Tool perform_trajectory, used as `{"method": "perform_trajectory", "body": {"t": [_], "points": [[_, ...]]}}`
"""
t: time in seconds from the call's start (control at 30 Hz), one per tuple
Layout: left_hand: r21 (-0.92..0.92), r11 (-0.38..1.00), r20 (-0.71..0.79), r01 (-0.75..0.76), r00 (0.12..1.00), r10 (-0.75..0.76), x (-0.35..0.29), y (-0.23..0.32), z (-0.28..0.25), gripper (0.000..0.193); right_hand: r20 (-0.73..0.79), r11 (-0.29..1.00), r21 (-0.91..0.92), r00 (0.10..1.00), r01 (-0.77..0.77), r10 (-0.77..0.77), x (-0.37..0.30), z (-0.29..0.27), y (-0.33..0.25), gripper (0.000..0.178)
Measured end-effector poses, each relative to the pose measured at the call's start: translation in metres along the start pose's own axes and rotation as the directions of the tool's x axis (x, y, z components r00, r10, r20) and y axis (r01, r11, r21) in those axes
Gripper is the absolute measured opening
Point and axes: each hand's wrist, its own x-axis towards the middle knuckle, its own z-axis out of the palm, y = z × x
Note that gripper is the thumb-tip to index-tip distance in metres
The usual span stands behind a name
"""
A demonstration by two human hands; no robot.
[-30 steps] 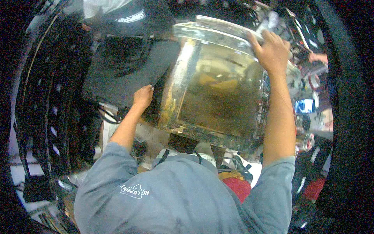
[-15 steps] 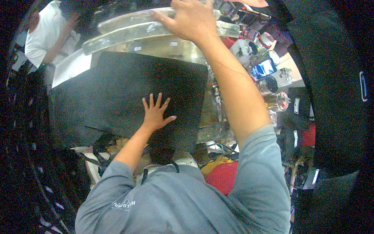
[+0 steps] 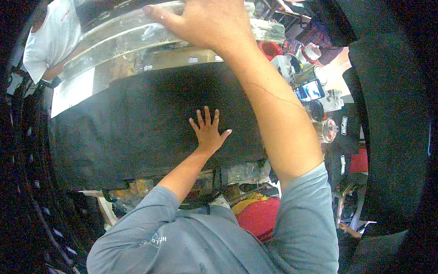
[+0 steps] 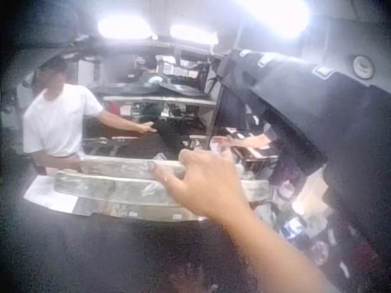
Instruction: The person performs screen printing by applying white ink onto black bags using a squeegee and lifting the screen frame to reveal the printed logo, repeating this for several bags while an assistant provides new material.
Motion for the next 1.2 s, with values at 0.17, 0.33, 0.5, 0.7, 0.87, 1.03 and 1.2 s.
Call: {"method": "perform_trajectory", "body": {"t": [0.17,0.33,0.5,0.7,0.87,1.03,1.2], "points": [[0.014,0.998,0.016,-0.055,0.998,0.055,0.01,-0.003,0.011,0.106,-0.007,0.991,0.133,1.0,-0.009,0.009,0.0,-0.001,-0.001,0.073],[0.065,0.992,0.106,-0.106,0.989,0.099,0.013,-0.018,-0.011,0.105,-0.005,0.998,0.064,1.0,-0.007,0.008,-0.01,-0.003,-0.004,0.07],[0.091,0.985,0.147,-0.144,0.981,0.13,0.017,-0.027,-0.021,0.106,-0.124,0.999,0.015,0.992,0.031,-0.029,-0.026,0.01,-0.006,0.073],[-0.103,0.987,-0.038,-0.126,0.992,0.123,-0.001,-0.027,-0.052,0.1,-0.167,0.998,0.02,0.984,0.064,-0.06,-0.032,0.017,-0.008,0.076],[-0.479,0.874,0.009,0.081,0.996,-0.088,-0.034,-0.086,-0.15,0.091,-0.205,0.997,0.005,0.976,0.072,-0.069,-0.05,0.019,-0.003,0.074],[0.222,0.974,0.012,-0.048,0.999,0.046,-0.114,-0.128,-0.069,0.096,-0.192,0.997,0.02,0.979,0.068,-0.063,-0.049,0.019,-0.017,0.071],[0.191,0.981,0.086,-0.031,0.996,0.015,-0.113,-0.112,-0.077,0.102,-0.203,0.997,0.019,0.977,0.069,-0.063,-0.054,0.016,-0.007,0.068]]}}
